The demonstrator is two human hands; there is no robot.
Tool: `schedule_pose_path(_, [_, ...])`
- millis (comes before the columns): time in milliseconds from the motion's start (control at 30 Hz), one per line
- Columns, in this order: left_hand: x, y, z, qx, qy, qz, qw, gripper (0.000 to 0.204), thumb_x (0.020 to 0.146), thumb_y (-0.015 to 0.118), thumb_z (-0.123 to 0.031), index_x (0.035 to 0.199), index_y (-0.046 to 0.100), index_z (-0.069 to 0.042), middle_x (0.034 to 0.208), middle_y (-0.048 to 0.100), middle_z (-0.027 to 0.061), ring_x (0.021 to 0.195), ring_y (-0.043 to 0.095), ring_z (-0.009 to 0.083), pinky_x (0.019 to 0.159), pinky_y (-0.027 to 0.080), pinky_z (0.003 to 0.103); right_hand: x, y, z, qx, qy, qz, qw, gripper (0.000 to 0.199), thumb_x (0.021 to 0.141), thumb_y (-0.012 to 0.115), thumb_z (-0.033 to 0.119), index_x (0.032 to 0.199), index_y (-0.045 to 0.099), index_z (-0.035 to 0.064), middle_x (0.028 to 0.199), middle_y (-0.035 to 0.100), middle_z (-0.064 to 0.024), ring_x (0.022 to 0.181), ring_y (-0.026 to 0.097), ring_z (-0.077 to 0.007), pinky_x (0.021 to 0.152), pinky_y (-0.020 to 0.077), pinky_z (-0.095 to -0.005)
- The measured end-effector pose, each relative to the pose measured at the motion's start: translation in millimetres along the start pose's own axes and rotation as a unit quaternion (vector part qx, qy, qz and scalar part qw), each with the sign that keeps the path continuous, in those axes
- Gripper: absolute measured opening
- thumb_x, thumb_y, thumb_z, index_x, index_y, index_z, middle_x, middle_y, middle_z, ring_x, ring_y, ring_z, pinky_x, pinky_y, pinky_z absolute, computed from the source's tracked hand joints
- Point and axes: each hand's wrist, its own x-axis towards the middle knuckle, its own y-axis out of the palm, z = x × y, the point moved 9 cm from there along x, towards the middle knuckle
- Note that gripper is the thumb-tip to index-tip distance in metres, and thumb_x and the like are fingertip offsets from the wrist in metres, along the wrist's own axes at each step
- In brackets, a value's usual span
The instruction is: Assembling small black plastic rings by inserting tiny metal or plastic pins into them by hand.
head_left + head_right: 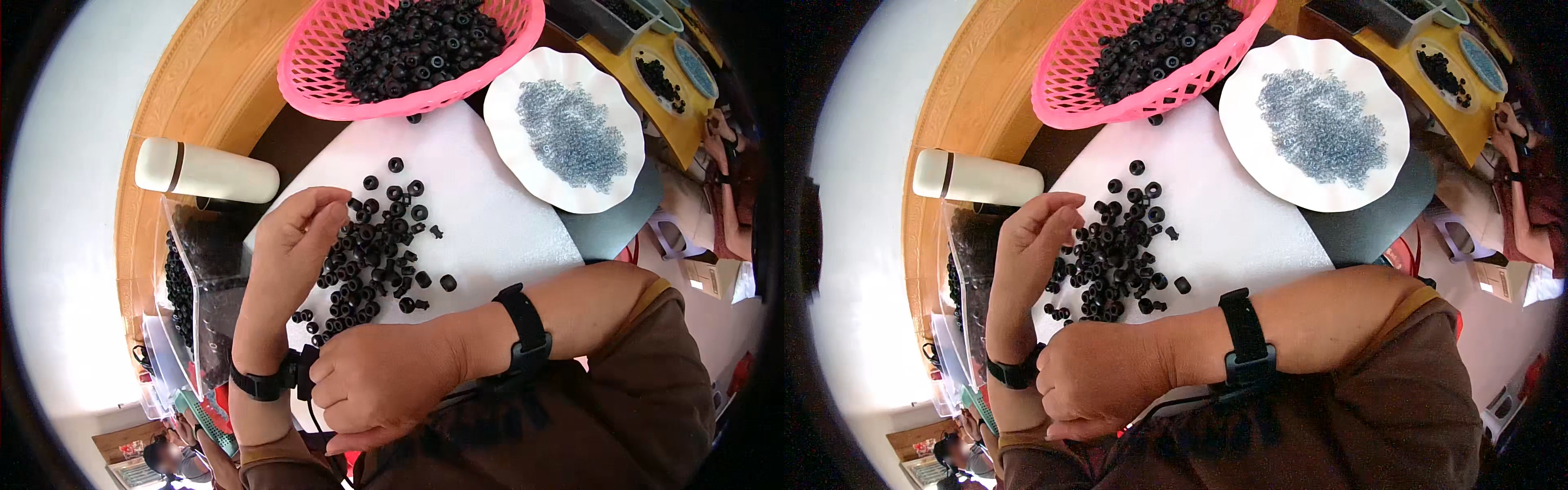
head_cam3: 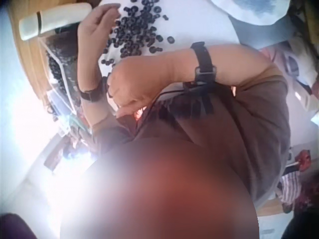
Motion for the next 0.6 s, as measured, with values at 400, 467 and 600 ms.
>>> schedule_pose_path(400, [60.8, 73.3, -46.1, 0.305, 0.245, 0.034, 0.920, 0.031, 0.081, 0.055, -0.012, 0.111, 0.055, -0.002, 0.081, 0.061, 0.0152, 0.077, 0.060, 0.0311, 0.068, 0.047, 0.038, 3.7, -11.4, 2.0, -0.019, 0.003, -0.037, 0.999, 0.032, 0.080, 0.064, 0.023, 0.056, 0.048, 0.0060, 0.061, 0.050, -0.0057, 0.060, 0.052, -0.0240, 0.054, 0.0415, -0.0344])
schedule_pose_path(467, [67.7, 83.0, -44.5, 0.414, 0.243, 0.023, 0.877, 0.035, 0.081, 0.056, -0.013, 0.114, 0.052, -0.003, 0.081, 0.062, 0.0144, 0.078, 0.061, 0.0298, 0.069, 0.046, 0.039, 2.8, -12.7, 1.2, -0.024, 0.003, -0.043, 0.999, 0.032, 0.080, 0.063, 0.023, 0.057, 0.048, 0.0061, 0.061, 0.050, -0.0057, 0.060, 0.052, -0.0240, 0.054, 0.0417, -0.0346])
schedule_pose_path(600, [69.7, 84.7, -45.4, 0.448, 0.265, 0.007, 0.854, 0.035, 0.083, 0.052, -0.015, 0.116, 0.053, -0.005, 0.087, 0.062, 0.0184, 0.082, 0.059, 0.0344, 0.071, 0.047, 0.042, 3.0, -14.5, 1.4, -0.028, -0.006, -0.052, 0.998, 0.032, 0.080, 0.062, 0.023, 0.057, 0.049, 0.0060, 0.061, 0.050, -0.0059, 0.060, 0.052, -0.0239, 0.055, 0.0425, -0.0348])
